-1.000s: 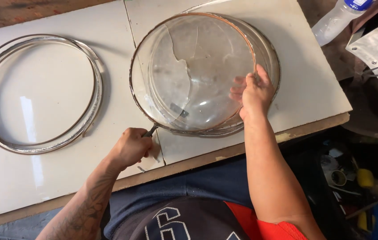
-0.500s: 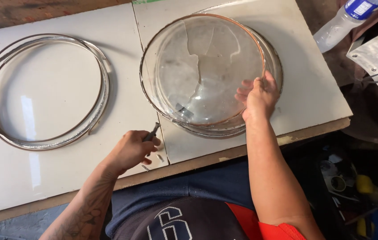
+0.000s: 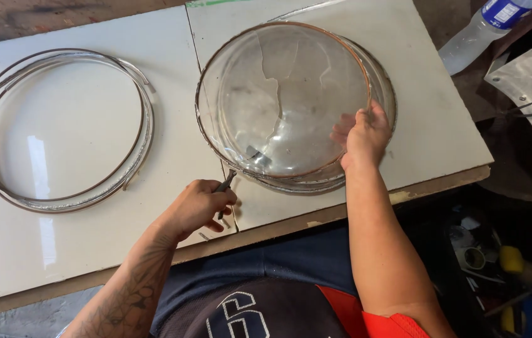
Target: Repairing or assembling drum heads by organizing metal rings and plastic membranes at a workbench.
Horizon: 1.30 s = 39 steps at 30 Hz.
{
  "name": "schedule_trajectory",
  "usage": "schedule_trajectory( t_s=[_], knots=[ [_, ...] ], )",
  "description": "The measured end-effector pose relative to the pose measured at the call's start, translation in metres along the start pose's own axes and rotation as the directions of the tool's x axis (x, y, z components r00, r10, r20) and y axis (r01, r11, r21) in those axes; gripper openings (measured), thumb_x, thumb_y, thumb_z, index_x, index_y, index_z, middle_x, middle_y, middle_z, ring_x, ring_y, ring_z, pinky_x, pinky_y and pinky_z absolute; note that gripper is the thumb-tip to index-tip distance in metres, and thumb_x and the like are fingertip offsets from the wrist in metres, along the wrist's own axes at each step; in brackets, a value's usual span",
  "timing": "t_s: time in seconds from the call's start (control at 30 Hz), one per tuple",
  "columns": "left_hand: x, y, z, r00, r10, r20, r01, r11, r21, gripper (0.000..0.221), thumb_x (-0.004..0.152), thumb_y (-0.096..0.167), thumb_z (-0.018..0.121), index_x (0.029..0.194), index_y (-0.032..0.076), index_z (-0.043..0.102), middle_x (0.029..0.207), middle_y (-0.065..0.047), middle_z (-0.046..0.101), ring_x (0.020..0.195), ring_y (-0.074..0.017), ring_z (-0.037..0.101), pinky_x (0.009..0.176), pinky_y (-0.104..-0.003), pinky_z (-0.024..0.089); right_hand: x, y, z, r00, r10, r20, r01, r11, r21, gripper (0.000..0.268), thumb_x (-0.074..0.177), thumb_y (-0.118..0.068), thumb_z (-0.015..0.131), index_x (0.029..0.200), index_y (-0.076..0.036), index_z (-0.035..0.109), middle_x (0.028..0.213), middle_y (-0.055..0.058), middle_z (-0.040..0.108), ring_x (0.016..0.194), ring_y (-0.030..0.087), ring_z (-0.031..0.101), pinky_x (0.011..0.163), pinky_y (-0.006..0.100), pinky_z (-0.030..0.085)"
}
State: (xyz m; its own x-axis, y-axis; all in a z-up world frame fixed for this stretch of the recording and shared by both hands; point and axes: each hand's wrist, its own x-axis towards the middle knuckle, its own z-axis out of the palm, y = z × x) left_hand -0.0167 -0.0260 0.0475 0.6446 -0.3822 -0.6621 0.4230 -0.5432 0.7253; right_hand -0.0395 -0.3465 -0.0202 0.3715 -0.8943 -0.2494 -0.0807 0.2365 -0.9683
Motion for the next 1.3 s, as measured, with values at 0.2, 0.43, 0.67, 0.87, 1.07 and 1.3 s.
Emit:
schedule_trajectory(
  t_s=[0.2, 0.43, 0.67, 0.87, 1.07, 1.3],
  knots=[
    [-0.001, 0.010, 0.004, 1.000, 0.014, 0.008, -0.014, 1.000, 0.008, 0.040, 0.074, 0.014, 0.062, 0.102, -0.010, 0.077, 0.084, -0.028, 0.064, 0.087, -0.0341, 0.068, 0.064, -0.045, 0.066, 0.004, 0.004, -0.001, 0.999, 0.030, 0.024, -0.030, 1.000, 0.004, 0.037, 0.104, -0.025, 0.046, 0.141, -0.027, 0.052, 0.090, 0.012, 0.077, 0.066, 0.022, 0.075, 0.059, 0.035, 0.071],
    [0.028, 0.003, 0.005, 0.999, -0.013, 0.038, 0.008, 0.993, 0.115, 0.033, 0.072, 0.017, 0.069, 0.092, -0.009, 0.076, 0.076, -0.026, 0.064, 0.077, -0.0319, 0.067, 0.060, -0.043, 0.066, 0.007, 0.007, 0.000, 0.999, -0.025, 0.028, 0.026, 0.999, -0.042, 0.036, 0.105, -0.025, 0.045, 0.139, -0.030, 0.054, 0.087, 0.011, 0.078, 0.062, 0.021, 0.076, 0.052, 0.033, 0.069],
    [0.019, 0.014, -0.003, 0.995, -0.083, 0.053, 0.068, 0.968, 0.242, 0.033, 0.070, 0.015, 0.069, 0.089, -0.012, 0.074, 0.077, -0.028, 0.064, 0.078, -0.0327, 0.069, 0.060, -0.043, 0.065, -0.008, 0.003, 0.000, 0.997, -0.075, -0.024, 0.073, 0.993, -0.095, 0.037, 0.104, -0.025, 0.049, 0.140, -0.031, 0.054, 0.085, 0.011, 0.079, 0.058, 0.019, 0.076, 0.048, 0.030, 0.067],
    [0.029, 0.011, -0.001, 0.992, -0.096, 0.076, 0.075, 0.967, 0.244, 0.030, 0.069, 0.015, 0.070, 0.084, -0.011, 0.073, 0.076, -0.026, 0.064, 0.076, -0.0314, 0.070, 0.060, -0.041, 0.065, -0.014, 0.004, -0.001, 0.989, -0.140, -0.048, 0.135, 0.986, -0.095, 0.041, 0.103, -0.023, 0.051, 0.144, -0.028, 0.052, 0.082, 0.011, 0.079, 0.053, 0.019, 0.074, 0.045, 0.030, 0.066],
    [0.035, 0.011, 0.002, 0.991, -0.103, 0.080, 0.078, 0.959, 0.272, 0.027, 0.068, 0.013, 0.065, 0.078, -0.009, 0.076, 0.069, -0.024, 0.065, 0.067, -0.0293, 0.069, 0.057, -0.038, 0.065, -0.023, 0.007, 0.004, 0.968, -0.240, -0.078, 0.219, 0.953, -0.209, 0.040, 0.102, -0.023, 0.053, 0.142, -0.028, 0.055, 0.080, 0.008, 0.078, 0.053, 0.017, 0.074, 0.043, 0.027, 0.063],
    [0.056, -0.001, -0.001, 0.989, -0.124, 0.084, 0.097, 0.956, 0.277, 0.025, 0.068, 0.012, 0.061, 0.076, -0.007, 0.075, 0.065, -0.022, 0.067, 0.060, -0.0268, 0.067, 0.055, -0.037, 0.063, -0.027, 0.011, 0.005, 0.924, -0.375, -0.077, 0.326, 0.876, -0.357, 0.038, 0.100, -0.021, 0.054, 0.137, -0.030, 0.059, 0.075, 0.006, 0.077, 0.054, 0.017, 0.075, 0.042, 0.026, 0.061]
  ],
)
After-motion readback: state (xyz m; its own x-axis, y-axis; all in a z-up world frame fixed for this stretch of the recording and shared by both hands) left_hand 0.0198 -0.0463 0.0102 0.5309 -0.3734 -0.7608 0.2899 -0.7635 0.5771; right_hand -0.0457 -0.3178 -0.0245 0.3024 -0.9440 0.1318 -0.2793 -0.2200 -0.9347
